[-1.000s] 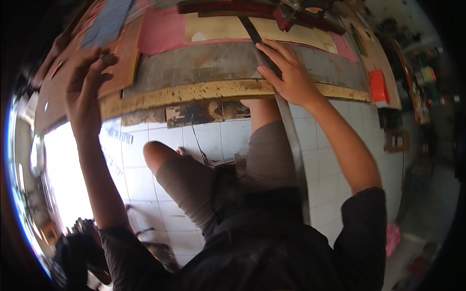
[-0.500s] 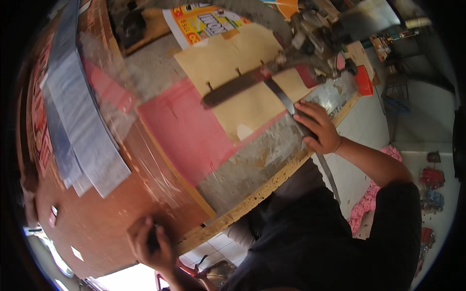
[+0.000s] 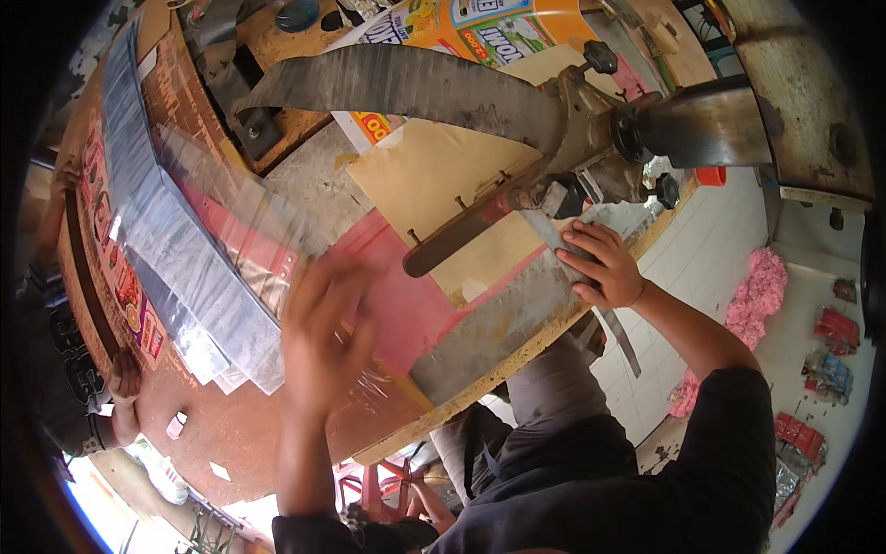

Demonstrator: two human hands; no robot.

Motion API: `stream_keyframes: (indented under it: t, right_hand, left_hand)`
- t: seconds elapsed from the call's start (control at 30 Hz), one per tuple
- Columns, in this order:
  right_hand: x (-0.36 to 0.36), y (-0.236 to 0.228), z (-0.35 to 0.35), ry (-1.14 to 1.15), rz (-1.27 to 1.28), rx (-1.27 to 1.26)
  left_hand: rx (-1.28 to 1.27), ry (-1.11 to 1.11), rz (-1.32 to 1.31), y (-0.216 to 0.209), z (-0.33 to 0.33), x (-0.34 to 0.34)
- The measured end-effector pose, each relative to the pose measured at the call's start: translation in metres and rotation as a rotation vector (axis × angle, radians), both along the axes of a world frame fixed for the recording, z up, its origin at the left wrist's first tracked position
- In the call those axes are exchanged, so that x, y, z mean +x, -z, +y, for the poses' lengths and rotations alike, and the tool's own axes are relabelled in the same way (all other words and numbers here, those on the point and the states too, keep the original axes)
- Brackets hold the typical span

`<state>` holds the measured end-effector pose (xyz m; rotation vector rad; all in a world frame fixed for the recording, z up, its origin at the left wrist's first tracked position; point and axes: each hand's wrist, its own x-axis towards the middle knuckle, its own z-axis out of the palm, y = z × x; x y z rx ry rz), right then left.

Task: The person prepares a mechanical press by applying tape to a wooden board, positioning it on a workbench, and using pliers and a metal ruler to adjust the press head components.

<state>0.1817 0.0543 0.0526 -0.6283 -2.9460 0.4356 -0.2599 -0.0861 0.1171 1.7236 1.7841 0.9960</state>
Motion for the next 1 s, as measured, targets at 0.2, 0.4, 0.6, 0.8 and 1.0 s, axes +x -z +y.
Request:
stream_keyframes:
  t: [0.2, 0.4, 0.6, 0.8, 1.0]
  right_hand:
    - [-0.028, 0.003, -0.043, 0.336, 0.084, 0.041]
    - [-0.070, 0.010, -0.091, 0.671, 0.176, 0.024]
    - [-0.083, 0.002, -0.097, 0.730, 0.225, -0.017]
    - [-0.096, 0.000, -0.101, 0.777, 0.245, -0.010]
    - [-0.099, 0.003, -0.104, 0.795, 0.265, -0.009]
  left_hand:
    - [-0.216, 0.332, -0.198, 0.020, 0.126, 0.011]
    - [-0.410, 0.583, -0.069, 0.042, 0.176, 0.020]
    - [-0.488, 0.762, 0.037, 0.031, 0.193, 0.021]
    - [-0.457, 0.794, 0.082, 0.038, 0.191, 0.016]
    - [-0.366, 0.844, 0.233, 0.034, 0.188, 0.021]
